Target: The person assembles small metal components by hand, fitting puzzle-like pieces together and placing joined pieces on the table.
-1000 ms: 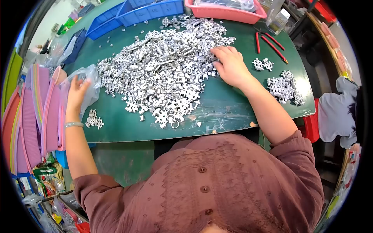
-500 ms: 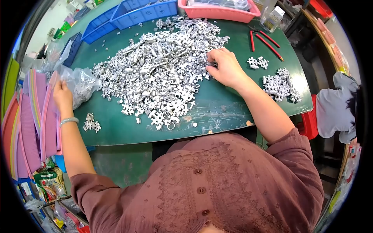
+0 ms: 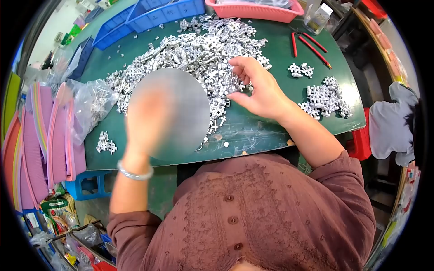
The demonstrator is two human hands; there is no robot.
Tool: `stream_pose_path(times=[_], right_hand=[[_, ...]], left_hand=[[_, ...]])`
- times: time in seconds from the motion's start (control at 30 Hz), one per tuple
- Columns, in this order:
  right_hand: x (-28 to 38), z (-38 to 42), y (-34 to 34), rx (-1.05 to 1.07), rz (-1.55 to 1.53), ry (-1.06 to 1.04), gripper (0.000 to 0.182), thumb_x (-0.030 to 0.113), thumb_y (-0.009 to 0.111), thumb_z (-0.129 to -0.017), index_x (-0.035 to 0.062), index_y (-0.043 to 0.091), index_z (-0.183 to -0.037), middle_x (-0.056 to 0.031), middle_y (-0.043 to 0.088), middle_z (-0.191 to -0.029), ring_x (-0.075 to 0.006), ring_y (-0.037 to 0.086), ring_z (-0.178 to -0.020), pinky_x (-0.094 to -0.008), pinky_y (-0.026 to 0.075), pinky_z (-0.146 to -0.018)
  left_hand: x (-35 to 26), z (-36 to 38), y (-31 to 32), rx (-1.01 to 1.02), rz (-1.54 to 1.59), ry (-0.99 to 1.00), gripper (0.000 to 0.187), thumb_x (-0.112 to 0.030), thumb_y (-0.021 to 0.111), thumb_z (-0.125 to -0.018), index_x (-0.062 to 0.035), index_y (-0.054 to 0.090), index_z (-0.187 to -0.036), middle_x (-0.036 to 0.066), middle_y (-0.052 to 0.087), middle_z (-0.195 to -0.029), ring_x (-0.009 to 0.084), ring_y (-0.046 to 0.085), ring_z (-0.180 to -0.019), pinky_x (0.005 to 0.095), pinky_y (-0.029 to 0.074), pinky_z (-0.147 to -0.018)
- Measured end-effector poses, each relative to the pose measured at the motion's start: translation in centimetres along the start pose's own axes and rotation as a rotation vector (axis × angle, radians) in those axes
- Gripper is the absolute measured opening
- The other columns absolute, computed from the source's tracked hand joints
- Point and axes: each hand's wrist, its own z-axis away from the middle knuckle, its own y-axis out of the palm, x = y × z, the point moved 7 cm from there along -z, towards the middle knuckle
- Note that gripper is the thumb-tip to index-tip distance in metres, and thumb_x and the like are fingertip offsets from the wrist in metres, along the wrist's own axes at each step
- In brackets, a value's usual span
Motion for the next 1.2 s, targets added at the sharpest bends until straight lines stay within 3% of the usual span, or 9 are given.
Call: stream_pose_path(times=[0.1, 0.13, 0.27, 0.37, 0.57, 0.6, 0.8, 1.0, 1.2], right_hand=[[1.7, 0.2, 0.2, 0.024, -0.041, -0.104, 0.055, 0.004, 0.066, -0.064, 0.0034, 0.041, -0.113, -0.0121, 0.048, -0.096, -0.0263, 0.052, -0.08, -0.0335, 0.044, -0.071], [2.1, 0.4, 0.2, 0.011, -0.05, -0.142, 0.055, 0.004, 0.067, -0.062, 0.0031, 0.042, -0.111, -0.0117, 0.048, -0.095, -0.0265, 0.051, -0.08, -0.0335, 0.044, -0.071], [2.6, 0.8, 0.7, 0.044, -0.043, -0.223, 0.056, 0.002, 0.068, -0.059, 0.0036, 0.043, -0.11, -0.0107, 0.048, -0.089, -0.0246, 0.05, -0.078, -0.033, 0.044, -0.068], [2.4, 0.7, 0.5, 0.057, -0.169, -0.208, 0.052, 0.001, 0.067, -0.061, 0.0034, 0.045, -0.108, -0.0086, 0.048, -0.087, -0.0212, 0.05, -0.077, -0.0311, 0.044, -0.067], [-0.4, 1.1, 1.5, 0.153, -0.685, 0.098, 0.03, 0.0, 0.057, -0.076, 0.0007, 0.051, -0.106, -0.0018, 0.051, -0.087, -0.0081, 0.047, -0.078, -0.0234, 0.042, -0.069], [-0.6, 1.3, 1.8, 0.224, -0.768, 0.145, 0.027, 0.004, 0.05, -0.084, -0.0012, 0.05, -0.11, -0.0028, 0.052, -0.098, -0.0084, 0.049, -0.088, -0.0232, 0.041, -0.077], [-1.0, 1.2, 2.0, 0.232, -0.764, 0.24, 0.02, 0.005, 0.05, -0.084, -0.0015, 0.056, -0.102, -0.0034, 0.058, -0.094, -0.008, 0.052, -0.085, -0.0222, 0.043, -0.075], [-1.6, 1.2, 1.9, 0.232, -0.743, 0.259, 0.016, 0.009, 0.055, -0.082, 0.0, 0.058, -0.095, -0.0008, 0.059, -0.081, -0.0056, 0.052, -0.074, -0.0207, 0.044, -0.066], [-1.5, 1.2, 1.8, 0.194, -0.812, 0.306, 0.015, 0.01, 0.055, -0.082, 0.0007, 0.059, -0.094, 0.0007, 0.058, -0.077, -0.0047, 0.05, -0.069, -0.02, 0.043, -0.063]], left_hand=[[-1.2, 2.2, 7.2, 0.248, 0.072, -0.141, 0.033, -0.009, 0.052, -0.083, 0.0022, 0.047, -0.113, 0.009, 0.058, -0.098, 0.0121, 0.056, -0.077, 0.0231, 0.046, -0.066], [-1.8, 2.7, 8.8, 0.222, 0.365, -0.254, 0.032, -0.009, 0.053, -0.083, 0.0021, 0.047, -0.112, 0.008, 0.058, -0.097, 0.0119, 0.056, -0.078, 0.0229, 0.046, -0.066], [-0.9, 2.9, 10.9, 0.217, 0.39, -0.29, 0.009, -0.008, 0.051, -0.085, -0.0012, 0.052, -0.091, 0.005, 0.059, -0.08, 0.0108, 0.056, -0.066, 0.0223, 0.046, -0.06], [0.2, 3.2, 11.4, 0.135, 0.696, -0.349, 0.007, -0.008, 0.051, -0.085, -0.0028, 0.052, -0.09, 0.006, 0.059, -0.08, 0.0107, 0.055, -0.064, 0.0218, 0.046, -0.059], [-0.1, 3.4, 11.2, 0.114, 0.697, -0.376, 0.007, -0.008, 0.047, -0.087, -0.0032, 0.051, -0.089, 0.008, 0.06, -0.081, 0.0132, 0.058, -0.068, 0.0232, 0.048, -0.061], [-0.1, 3.4, 11.2, 0.117, 0.699, -0.385, 0.007, -0.008, 0.047, -0.087, -0.0032, 0.051, -0.089, 0.009, 0.061, -0.081, 0.0135, 0.058, -0.069, 0.0235, 0.048, -0.061], [-0.1, 3.9, 12.1, 0.224, 0.635, -0.426, 0.007, -0.008, 0.047, -0.087, -0.0038, 0.051, -0.091, 0.01, 0.061, -0.082, 0.0137, 0.059, -0.07, 0.0236, 0.048, -0.062], [0.0, 4.4, 12.9, 0.225, 0.938, -0.541, 0.008, -0.008, 0.049, -0.086, -0.004, 0.051, -0.092, 0.01, 0.06, -0.085, 0.0151, 0.058, -0.073, 0.0245, 0.047, -0.065], [0.4, 4.8, 13.1, 0.184, 1.036, -0.566, 0.013, -0.006, 0.051, -0.085, -0.0032, 0.052, -0.098, 0.009, 0.059, -0.085, 0.0152, 0.056, -0.072, 0.0251, 0.047, -0.065]])
